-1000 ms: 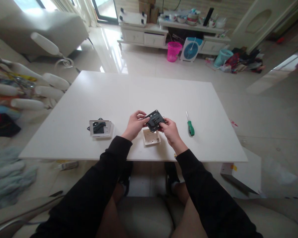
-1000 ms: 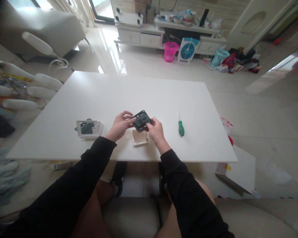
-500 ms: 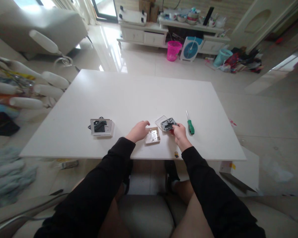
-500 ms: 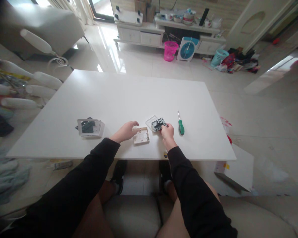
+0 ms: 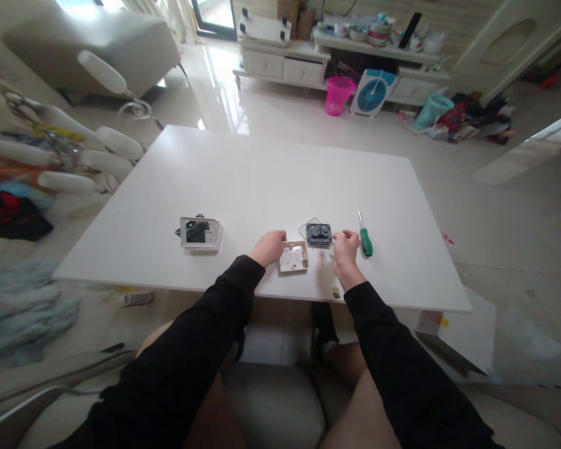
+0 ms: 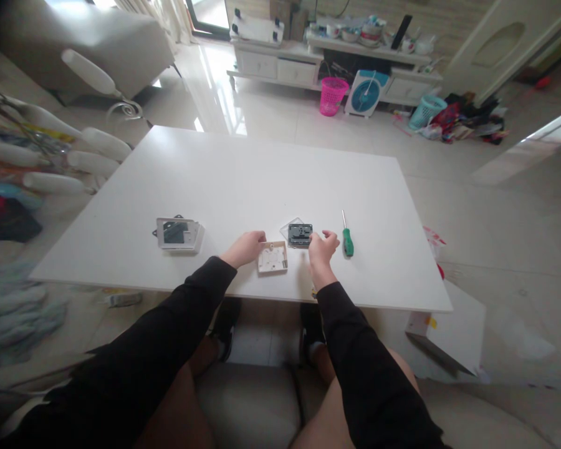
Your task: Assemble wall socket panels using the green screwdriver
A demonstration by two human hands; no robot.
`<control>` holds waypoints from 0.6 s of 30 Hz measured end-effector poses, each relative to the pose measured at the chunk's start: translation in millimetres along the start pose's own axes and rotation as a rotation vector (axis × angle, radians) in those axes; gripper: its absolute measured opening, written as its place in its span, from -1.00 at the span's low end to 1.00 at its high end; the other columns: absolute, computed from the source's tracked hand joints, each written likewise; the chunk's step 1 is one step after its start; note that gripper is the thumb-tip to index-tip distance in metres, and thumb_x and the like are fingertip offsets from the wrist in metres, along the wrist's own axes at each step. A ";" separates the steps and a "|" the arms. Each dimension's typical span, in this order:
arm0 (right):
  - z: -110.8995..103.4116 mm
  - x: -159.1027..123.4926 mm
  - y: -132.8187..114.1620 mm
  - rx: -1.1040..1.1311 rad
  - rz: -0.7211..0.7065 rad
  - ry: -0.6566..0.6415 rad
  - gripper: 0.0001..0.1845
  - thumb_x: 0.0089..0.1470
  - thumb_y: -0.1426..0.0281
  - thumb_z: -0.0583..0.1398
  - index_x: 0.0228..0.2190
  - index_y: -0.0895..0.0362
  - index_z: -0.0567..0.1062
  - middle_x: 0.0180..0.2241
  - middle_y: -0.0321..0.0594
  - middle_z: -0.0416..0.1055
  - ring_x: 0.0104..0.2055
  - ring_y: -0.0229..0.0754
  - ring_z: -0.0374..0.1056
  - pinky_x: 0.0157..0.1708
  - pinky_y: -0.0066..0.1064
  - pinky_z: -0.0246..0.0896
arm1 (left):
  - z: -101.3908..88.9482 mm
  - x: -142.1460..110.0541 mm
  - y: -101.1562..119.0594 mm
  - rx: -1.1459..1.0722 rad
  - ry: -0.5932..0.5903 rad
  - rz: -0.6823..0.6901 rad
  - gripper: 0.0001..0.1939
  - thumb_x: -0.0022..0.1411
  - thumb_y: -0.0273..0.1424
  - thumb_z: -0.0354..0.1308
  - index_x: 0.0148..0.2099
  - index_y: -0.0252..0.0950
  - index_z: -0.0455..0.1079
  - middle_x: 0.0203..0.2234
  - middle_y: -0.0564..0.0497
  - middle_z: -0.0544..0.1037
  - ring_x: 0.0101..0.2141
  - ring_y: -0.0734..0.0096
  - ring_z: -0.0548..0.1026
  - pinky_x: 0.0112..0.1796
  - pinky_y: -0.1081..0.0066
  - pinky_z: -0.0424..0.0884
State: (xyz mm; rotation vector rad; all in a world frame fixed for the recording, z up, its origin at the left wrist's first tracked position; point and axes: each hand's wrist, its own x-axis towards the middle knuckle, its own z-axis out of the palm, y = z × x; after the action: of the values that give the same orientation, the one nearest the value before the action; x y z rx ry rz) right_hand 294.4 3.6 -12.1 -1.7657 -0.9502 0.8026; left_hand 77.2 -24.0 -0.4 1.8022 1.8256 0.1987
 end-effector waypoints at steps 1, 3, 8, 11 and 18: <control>0.3 -2.7 -5.7 0.018 0.012 0.031 -0.68 -0.16 0.34 0.21 -0.27 0.03 0.34 -0.07 -0.21 0.33 -0.06 -0.16 0.35 -0.08 -0.32 0.34 | -2.6 -0.3 1.5 -0.007 0.007 0.007 -0.80 0.32 -0.53 0.06 -0.17 -0.27 0.52 -0.21 -0.17 0.67 -0.18 0.18 0.58 -0.22 0.33 0.37; 2.3 -9.9 -17.8 0.088 0.020 -0.054 -0.71 -0.16 0.37 0.22 -0.28 0.07 0.39 -0.13 -0.22 0.37 -0.09 -0.16 0.36 -0.03 -0.31 0.32 | -9.3 -0.9 4.2 -0.032 0.035 0.039 -0.82 0.33 -0.50 0.06 -0.19 -0.26 0.50 -0.22 -0.14 0.66 -0.20 0.20 0.56 -0.22 0.33 0.36; 9.2 -30.6 -36.5 0.158 0.107 -0.434 -0.73 -0.13 0.34 0.30 -0.29 0.10 0.51 -0.32 -0.29 0.48 -0.22 -0.19 0.40 -0.21 -0.38 0.32 | -26.8 -1.5 9.7 -0.195 0.156 0.232 -0.82 0.31 -0.51 0.02 -0.24 -0.24 0.45 -0.25 -0.10 0.61 -0.20 0.21 0.53 -0.16 0.29 0.39; 11.3 -39.6 -41.0 0.184 0.171 -0.575 -0.72 -0.09 0.27 0.34 -0.28 0.09 0.55 -0.37 -0.31 0.51 -0.30 -0.21 0.41 -0.35 -0.42 0.31 | -34.7 -2.0 12.8 -0.328 0.196 0.309 -0.81 0.29 -0.53 0.02 -0.25 -0.24 0.45 -0.24 -0.07 0.58 -0.19 0.25 0.53 -0.12 0.30 0.44; 19.0 -41.2 -40.8 0.317 0.145 -0.544 -0.57 -0.09 0.17 0.44 -0.23 0.14 0.55 -0.30 -0.24 0.56 -0.26 -0.21 0.48 -0.30 -0.40 0.43 | -43.6 0.6 18.3 -0.796 0.287 0.183 -0.80 0.26 -0.46 0.12 -0.07 -0.27 0.47 -0.04 -0.11 0.60 -0.11 0.29 0.59 -0.05 0.30 0.51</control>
State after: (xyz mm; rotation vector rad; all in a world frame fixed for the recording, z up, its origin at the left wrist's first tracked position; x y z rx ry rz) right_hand 248.3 -13.7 24.0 -1.3717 -0.9759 1.4894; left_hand 72.2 -9.8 44.5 1.3885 1.4316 1.1272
